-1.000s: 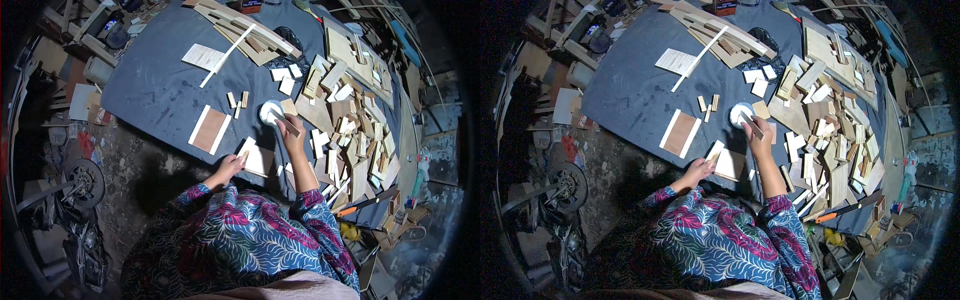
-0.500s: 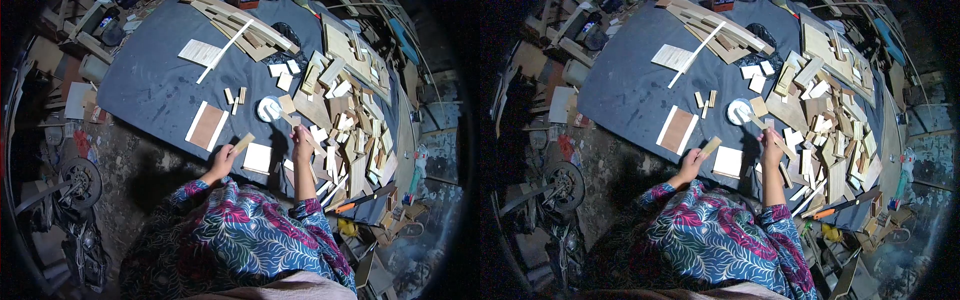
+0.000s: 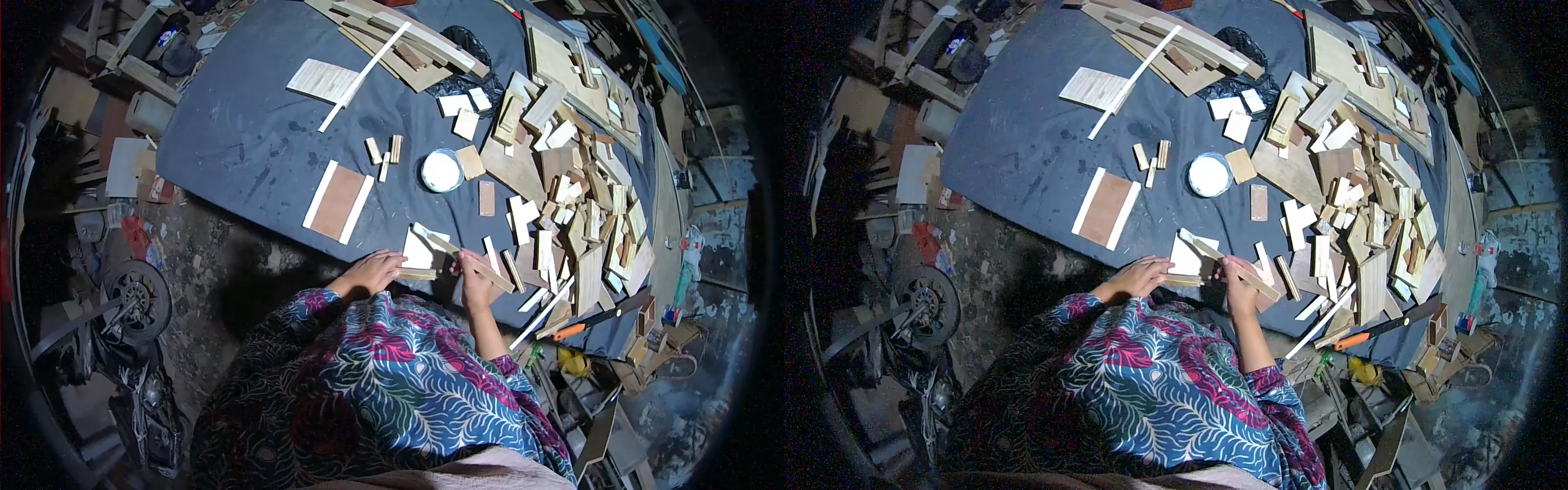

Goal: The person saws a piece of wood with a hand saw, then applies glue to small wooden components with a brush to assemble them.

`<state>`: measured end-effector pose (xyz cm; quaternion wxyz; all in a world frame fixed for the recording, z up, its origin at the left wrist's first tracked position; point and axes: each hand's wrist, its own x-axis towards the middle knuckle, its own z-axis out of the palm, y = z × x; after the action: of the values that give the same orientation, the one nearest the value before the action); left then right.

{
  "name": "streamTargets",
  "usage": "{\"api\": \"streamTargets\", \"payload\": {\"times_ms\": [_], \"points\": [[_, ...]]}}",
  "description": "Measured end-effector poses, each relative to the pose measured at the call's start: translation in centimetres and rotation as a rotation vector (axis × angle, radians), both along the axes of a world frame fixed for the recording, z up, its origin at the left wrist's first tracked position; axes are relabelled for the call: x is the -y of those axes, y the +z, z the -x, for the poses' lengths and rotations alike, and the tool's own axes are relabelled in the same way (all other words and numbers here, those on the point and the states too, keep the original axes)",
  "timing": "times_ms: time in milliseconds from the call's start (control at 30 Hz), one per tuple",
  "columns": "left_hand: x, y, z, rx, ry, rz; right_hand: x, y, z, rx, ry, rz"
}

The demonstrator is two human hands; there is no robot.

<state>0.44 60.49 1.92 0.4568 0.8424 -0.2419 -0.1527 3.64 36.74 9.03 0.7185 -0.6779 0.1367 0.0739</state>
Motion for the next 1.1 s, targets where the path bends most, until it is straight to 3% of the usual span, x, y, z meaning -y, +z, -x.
{"api": "streamTargets", "payload": {"times_ms": [133,433,600,833,967,1033,1100], "points": [[0.1,1.2,-0.3,-0.047,-0.009,-0.042,0.2,-0.6,0.0,0.028,0.075,0.203],[0.2,1.9,-0.2,-0.018,0.030,-0.032,1.0,-1.7,0.3,0.010,0.055,0.186],[0.2,2.4,-0.3,-0.060,0.035,-0.044,0.4,1.4,0.2,0.027,-0.006,0.206],[0.2,1.8,-0.4,-0.025,0.015,-0.051,0.8,-2.8,-0.2,0.055,0.008,0.235],[0.1,1.8,-0.1,-0.026,0.035,-0.043,1.2,0.3,-0.4,0.010,-0.019,0.173],[0.2,0.2,0.4,-0.251,0.236,0.200,1.1,1.0,-0.6,-0.061,-0.037,0.072],[0.3,0.3,0.2,-0.320,0.321,0.215,0.7,1.0,-1.0,-0.046,-0.005,0.058]]}}
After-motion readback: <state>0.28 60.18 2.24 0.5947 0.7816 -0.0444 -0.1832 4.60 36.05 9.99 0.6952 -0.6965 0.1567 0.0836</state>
